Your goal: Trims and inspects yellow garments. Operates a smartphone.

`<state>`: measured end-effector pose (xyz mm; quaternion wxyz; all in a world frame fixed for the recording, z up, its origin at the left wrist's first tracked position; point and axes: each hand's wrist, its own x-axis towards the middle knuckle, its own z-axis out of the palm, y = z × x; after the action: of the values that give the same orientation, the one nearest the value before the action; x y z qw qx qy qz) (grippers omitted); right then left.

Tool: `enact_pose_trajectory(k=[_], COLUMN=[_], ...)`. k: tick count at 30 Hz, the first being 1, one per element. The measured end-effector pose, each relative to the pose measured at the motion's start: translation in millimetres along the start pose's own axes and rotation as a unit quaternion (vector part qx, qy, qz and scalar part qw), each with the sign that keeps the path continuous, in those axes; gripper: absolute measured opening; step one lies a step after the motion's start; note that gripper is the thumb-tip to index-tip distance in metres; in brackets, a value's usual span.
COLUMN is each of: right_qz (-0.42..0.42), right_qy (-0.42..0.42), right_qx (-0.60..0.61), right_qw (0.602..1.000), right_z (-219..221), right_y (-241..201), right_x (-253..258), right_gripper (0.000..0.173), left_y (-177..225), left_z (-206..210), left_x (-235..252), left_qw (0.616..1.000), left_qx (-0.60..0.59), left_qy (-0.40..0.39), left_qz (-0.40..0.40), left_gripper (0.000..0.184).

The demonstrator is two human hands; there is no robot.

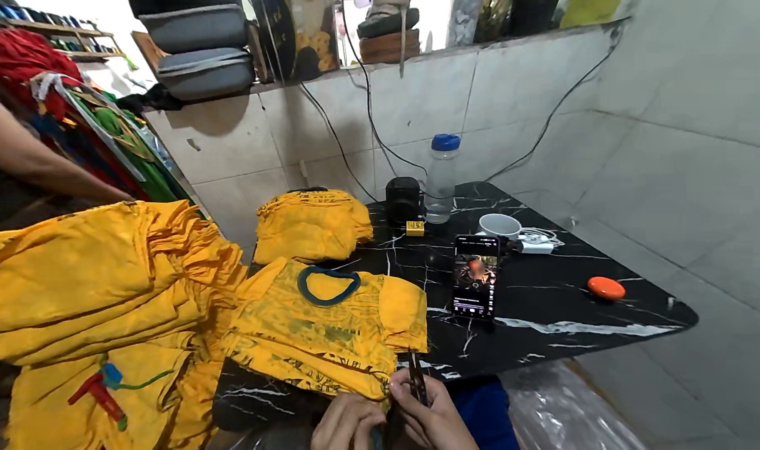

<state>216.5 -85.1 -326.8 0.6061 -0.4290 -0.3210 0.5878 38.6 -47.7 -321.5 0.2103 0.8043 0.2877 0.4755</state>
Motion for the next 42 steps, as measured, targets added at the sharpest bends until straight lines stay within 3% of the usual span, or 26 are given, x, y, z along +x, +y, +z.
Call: enact_pose_trajectory(k=[3,5,6,10,12,17,21,25,29,31,34,37,40,42], right_qz=[0.005,0.006,0.008,0.022,0.022,0.006,-0.034,-0.104,-0.184,-0.234,-0.283,-0.302,-0.298,-0.281], right_qy=[-0.003,-0.003,-0.004,-0.009,-0.004,0.022,0.022,0.022,0.045,0.049,0.072,0.047,0.033,0.077], right_qx=[0.012,0.022,0.024,0.030,0.020,-0.021,-0.086,-0.150,-0.244,-0.307,-0.450,-0.539,-0.579,-0.556], right_qw=[1.000,1.000,1.000,0.999,1.000,1.000,0.995,0.983,0.951,0.921,0.844,0.785,0.758,0.778], right_z=[-1,-2,-2,0,1,5,6,9,8,6,0,-3,4,11], right_y=[0,1,1,-1,-3,-3,-2,-3,6,8,0,-9,-9,-5], right_x=[2,2,2,2,1,-1,-3,-3,1,1,-6,-13,-17,-16], right_gripper=[0.008,0.008,0.008,0.006,0.007,0.011,0.010,0.010,0.012,0.016,0.034,0.037,0.034,0.034], left_y=[2,-5,-7,-7,-7,-15,-22,-22,-19,-21,-23,-25,-22,-21], left_z=[-19,-33,-36,-35,-28,-12,-7,-10,-9,-10,-13,-13,-8,-5], left_x=[3,4,5,14,18,13,14,16,12,8,6,4,3,4], left_qw=[0.977,0.956,0.959,0.994,0.997,0.980,0.961,0.988,0.986,0.982,0.981,0.981,0.979,0.977], left_qx=[-0.148,-0.137,-0.105,-0.012,0.019,0.153,0.207,0.047,-0.133,-0.162,-0.172,-0.177,-0.186,-0.197], left_qy=[-0.150,-0.258,-0.263,-0.110,-0.072,-0.077,-0.063,-0.114,-0.097,-0.079,-0.069,-0.054,-0.049,-0.047], left_qz=[-0.017,-0.026,-0.025,-0.010,0.012,0.100,0.172,0.097,-0.015,-0.049,-0.063,-0.064,-0.067,-0.068], left_gripper=[0.010,0.018,0.022,0.010,0.008,0.025,0.021,0.016,0.017,0.017,0.015,0.014,0.013,0.014])
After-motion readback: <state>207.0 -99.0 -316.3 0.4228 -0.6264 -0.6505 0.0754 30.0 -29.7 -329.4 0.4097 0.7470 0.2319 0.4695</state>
